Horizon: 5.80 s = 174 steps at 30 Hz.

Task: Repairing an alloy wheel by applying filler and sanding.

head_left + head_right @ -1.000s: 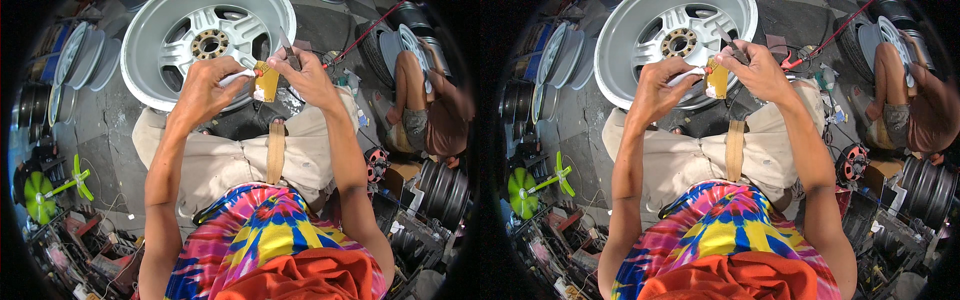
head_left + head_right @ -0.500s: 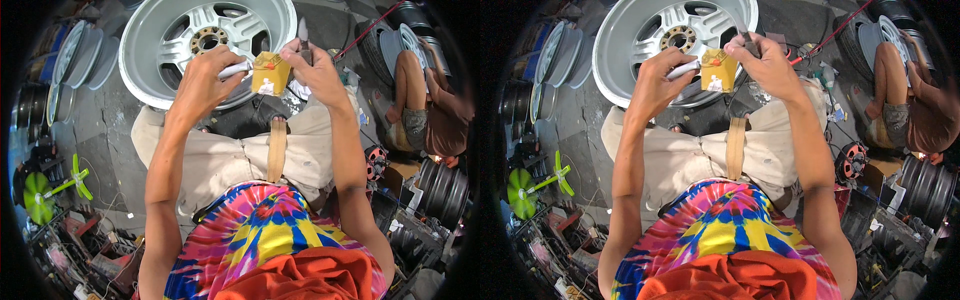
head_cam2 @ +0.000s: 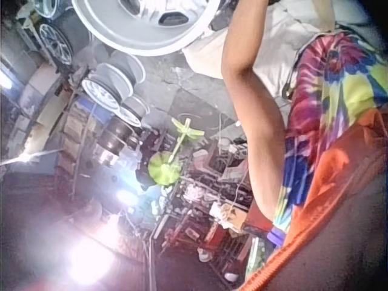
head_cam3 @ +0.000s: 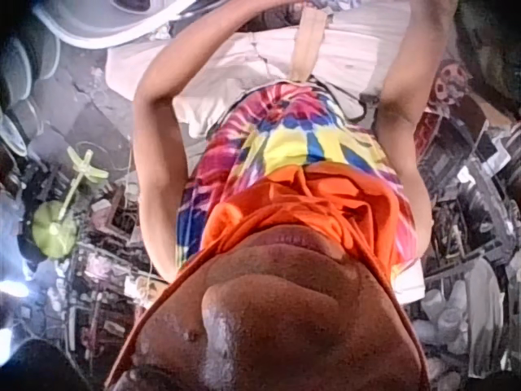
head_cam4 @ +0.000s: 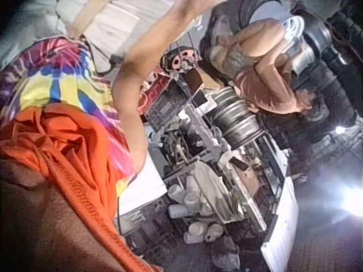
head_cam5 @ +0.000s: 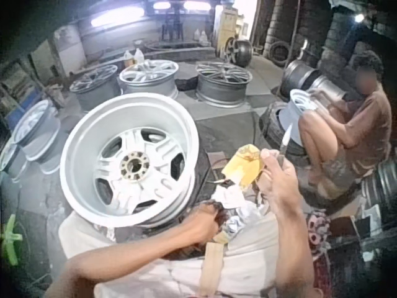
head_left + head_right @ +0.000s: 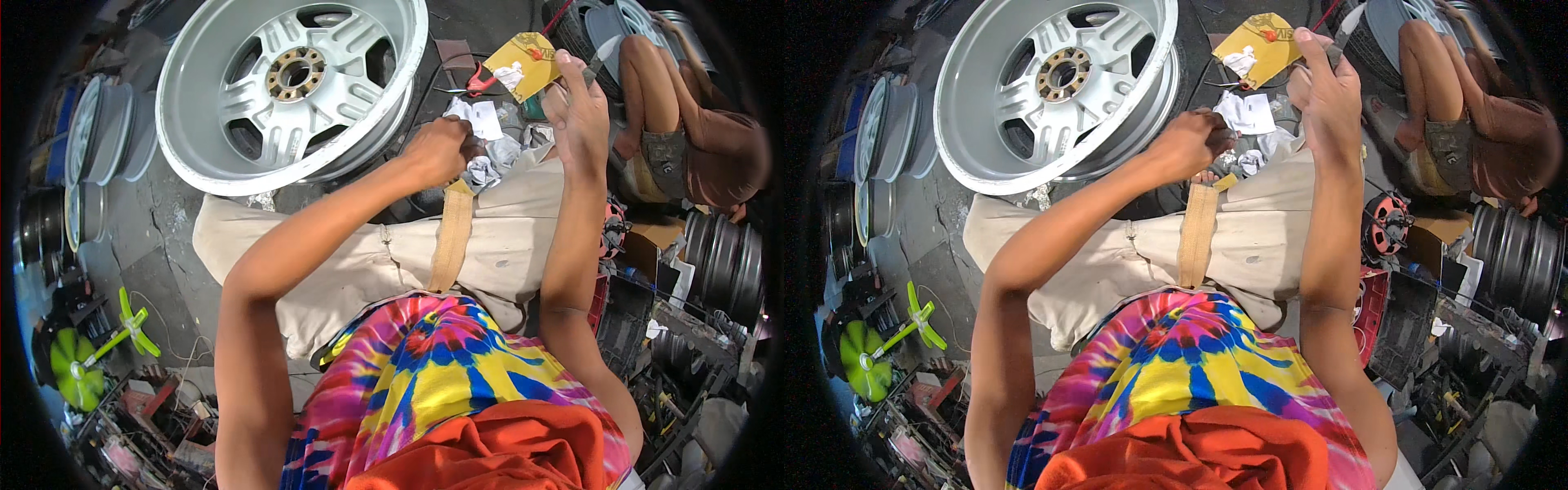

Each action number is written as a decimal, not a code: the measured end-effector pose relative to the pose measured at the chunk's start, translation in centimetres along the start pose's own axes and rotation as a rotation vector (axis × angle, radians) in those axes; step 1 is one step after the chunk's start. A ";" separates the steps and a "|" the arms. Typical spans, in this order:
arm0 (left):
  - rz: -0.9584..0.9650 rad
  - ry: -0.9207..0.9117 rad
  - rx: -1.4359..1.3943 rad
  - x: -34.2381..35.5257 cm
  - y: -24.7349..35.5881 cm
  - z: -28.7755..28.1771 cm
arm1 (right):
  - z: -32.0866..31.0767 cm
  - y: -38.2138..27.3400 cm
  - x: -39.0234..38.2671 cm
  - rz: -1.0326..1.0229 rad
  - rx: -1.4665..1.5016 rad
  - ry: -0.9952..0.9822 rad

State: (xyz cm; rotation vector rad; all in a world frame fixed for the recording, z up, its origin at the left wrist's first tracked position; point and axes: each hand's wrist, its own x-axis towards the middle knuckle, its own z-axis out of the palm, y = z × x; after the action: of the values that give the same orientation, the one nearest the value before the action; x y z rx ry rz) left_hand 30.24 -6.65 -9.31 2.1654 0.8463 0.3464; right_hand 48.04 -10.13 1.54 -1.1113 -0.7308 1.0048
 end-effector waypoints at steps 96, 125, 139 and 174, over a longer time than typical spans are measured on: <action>-0.056 0.435 -0.578 -3.5 -2.7 -15.9 | 5.9 3.4 -1.2 -0.621 -0.956 -0.360; -0.065 0.401 -0.593 -3.6 -3.2 -16.8 | 6.3 2.4 -0.6 -0.528 -0.933 -0.341; -0.027 0.302 -0.627 -4.4 -1.7 -17.7 | 5.9 4.1 -0.4 -0.174 -0.695 -0.412; -0.183 0.262 -1.063 -4.3 -2.6 -18.1 | 6.0 3.2 -1.1 -0.045 -0.379 -0.455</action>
State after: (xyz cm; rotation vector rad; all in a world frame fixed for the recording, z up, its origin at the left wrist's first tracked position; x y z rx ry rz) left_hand 17.00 1.95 0.96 1.0635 0.7399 0.7840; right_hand 41.44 -8.53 0.34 -1.1920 -1.3499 1.1224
